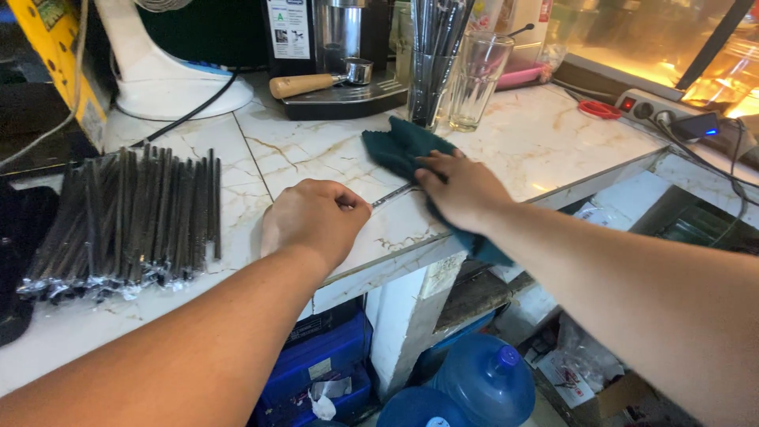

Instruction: Cleaning reusable metal straws using a cloth at a coffee shop counter.

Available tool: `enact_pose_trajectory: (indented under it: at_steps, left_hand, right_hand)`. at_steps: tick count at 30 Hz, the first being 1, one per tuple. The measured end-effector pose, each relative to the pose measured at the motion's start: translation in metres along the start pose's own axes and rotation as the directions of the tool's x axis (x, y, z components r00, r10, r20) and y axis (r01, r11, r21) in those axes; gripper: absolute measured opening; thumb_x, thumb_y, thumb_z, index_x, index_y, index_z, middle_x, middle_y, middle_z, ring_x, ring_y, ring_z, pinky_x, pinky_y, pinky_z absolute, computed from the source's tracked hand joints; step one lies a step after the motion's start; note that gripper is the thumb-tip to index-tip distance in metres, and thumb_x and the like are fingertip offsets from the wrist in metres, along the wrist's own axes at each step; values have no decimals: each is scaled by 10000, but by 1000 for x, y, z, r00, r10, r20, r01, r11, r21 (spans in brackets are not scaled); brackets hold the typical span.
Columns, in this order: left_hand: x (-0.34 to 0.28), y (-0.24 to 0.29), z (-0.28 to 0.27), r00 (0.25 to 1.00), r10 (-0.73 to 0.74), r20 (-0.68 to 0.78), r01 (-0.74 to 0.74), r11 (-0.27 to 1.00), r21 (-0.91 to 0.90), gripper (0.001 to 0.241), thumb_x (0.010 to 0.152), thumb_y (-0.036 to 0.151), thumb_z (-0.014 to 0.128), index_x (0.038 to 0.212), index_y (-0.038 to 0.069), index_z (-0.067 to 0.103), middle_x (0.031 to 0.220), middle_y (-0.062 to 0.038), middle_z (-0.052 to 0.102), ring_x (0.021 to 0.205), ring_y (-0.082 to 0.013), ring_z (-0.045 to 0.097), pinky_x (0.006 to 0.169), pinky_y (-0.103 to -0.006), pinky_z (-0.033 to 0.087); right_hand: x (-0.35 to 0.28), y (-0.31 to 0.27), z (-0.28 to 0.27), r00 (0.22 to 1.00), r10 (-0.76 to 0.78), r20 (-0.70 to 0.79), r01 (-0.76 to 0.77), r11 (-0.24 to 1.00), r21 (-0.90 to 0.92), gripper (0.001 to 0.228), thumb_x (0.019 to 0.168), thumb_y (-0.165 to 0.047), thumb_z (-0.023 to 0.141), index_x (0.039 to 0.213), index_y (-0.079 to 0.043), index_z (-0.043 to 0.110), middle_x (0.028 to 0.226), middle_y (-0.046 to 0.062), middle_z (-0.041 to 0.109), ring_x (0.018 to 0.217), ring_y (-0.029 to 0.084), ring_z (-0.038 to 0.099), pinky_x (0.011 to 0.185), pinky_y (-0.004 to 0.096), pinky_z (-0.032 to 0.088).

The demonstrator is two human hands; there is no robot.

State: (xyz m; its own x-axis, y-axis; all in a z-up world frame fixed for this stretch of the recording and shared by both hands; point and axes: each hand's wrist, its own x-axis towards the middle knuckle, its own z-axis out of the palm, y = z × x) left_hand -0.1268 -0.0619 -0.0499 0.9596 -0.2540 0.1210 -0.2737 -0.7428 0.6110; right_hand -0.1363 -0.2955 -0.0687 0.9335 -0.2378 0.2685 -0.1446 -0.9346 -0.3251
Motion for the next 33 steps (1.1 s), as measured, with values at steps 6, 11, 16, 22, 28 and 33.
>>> enact_pose_trajectory:
  at_steps: [6,11,16,22,28,33]
  left_hand:
    - [3,-3,7,1000,-5,-29,6,1000,24,210,804,468,751,920,313,831,990,56,772,938,-189,725,847,-365,566]
    - [1,-5,3,996,16,-90,-14,1000,18,215,779,461,766,908,299,826,1008,54,752,938,-203,716,824,-388,561]
    - [-2,-1,1,999,1,-46,-2,1000,-13,187,825,449,725,898,309,825,958,40,787,924,-210,734,835,-367,577]
    - [-6,1,-2,1000,-1,-22,0,999,-53,165,824,424,712,868,312,826,910,53,796,903,-190,743,844,-353,571]
    - [-6,0,1,1000,6,-27,-7,1000,-24,167,822,415,702,859,313,830,905,45,797,908,-196,742,834,-361,571]
    - [-1,-2,5,995,9,-95,-8,1000,5,199,796,440,735,882,279,813,894,37,783,901,-215,735,805,-378,575]
  right_hand:
    - [-42,-46,4,976,-216,36,213,974,71,474,1002,-405,486,1397,-177,614,1522,68,527,1483,324,366,1174,444,320]
    - [-32,-34,2,956,-287,58,281,955,97,481,1007,-401,489,1408,-160,602,1538,54,510,1492,309,359,1177,447,301]
    - [-8,3,-9,992,-101,81,95,993,65,468,991,-429,501,1402,-235,613,1555,-13,495,1485,289,375,1178,404,332]
    - [4,21,-4,999,-25,46,24,1000,15,477,988,-432,500,1410,-233,597,1566,0,489,1473,291,405,1188,392,349]
    - [-16,-16,3,988,-128,91,127,992,8,475,1004,-403,484,1433,-221,574,1584,53,444,1514,329,300,1201,442,297]
    - [-40,-50,-6,948,-280,150,266,958,104,481,1000,-388,484,1433,-195,568,1583,49,456,1528,299,295,1214,473,240]
